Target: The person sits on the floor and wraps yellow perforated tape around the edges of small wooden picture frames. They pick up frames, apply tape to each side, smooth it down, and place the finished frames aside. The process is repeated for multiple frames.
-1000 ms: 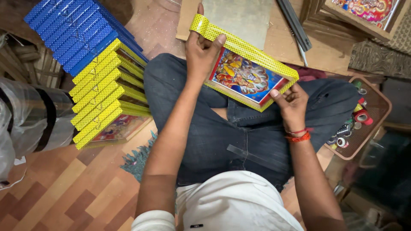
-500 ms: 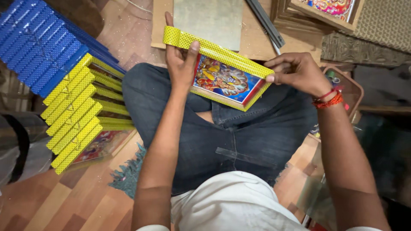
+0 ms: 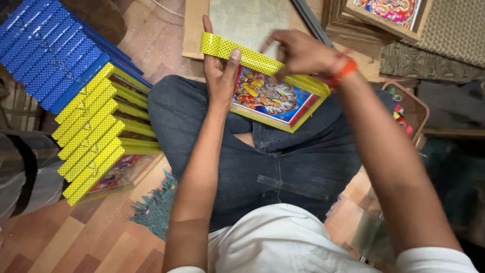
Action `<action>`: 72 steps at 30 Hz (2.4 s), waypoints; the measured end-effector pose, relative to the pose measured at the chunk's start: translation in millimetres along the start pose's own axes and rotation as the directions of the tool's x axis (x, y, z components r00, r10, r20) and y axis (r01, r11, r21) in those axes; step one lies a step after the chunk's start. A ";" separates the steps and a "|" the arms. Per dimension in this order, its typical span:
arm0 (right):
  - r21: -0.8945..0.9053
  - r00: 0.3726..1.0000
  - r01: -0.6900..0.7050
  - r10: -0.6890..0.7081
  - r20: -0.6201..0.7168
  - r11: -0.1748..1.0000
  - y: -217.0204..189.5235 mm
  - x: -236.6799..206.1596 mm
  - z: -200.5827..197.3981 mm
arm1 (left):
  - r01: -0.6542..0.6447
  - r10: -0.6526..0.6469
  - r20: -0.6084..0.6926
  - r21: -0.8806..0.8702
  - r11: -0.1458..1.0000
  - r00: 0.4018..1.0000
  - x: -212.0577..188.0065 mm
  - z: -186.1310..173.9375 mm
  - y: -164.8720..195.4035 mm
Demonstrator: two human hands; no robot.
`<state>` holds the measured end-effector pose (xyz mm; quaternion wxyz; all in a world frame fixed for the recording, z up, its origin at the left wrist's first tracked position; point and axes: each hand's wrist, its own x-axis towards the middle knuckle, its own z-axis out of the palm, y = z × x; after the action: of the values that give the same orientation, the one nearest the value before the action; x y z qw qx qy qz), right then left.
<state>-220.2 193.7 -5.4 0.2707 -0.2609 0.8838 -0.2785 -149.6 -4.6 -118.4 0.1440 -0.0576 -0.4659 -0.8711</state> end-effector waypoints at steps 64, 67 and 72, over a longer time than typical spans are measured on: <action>-0.465 0.796 -0.155 -0.169 -0.581 0.872 -70.4 -132.7 126.4 | -0.007 0.018 -0.414 0.028 1.000 0.910 -53.7 31.6 40.3; -0.585 0.754 -0.109 -0.316 -0.576 0.804 -95.2 -84.1 137.9 | -0.018 0.034 -0.409 0.043 0.999 0.912 -55.8 30.6 40.9; -0.536 0.775 0.020 -0.352 -0.525 0.844 -105.9 -56.3 131.6 | 0.022 -0.033 -0.405 -0.032 0.999 0.914 -59.6 18.8 37.7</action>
<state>-64.9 106.9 -11.5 -0.1337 -0.3083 0.9323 -0.1339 -82.0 3.0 -92.0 0.2245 0.1287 -0.4149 -0.8723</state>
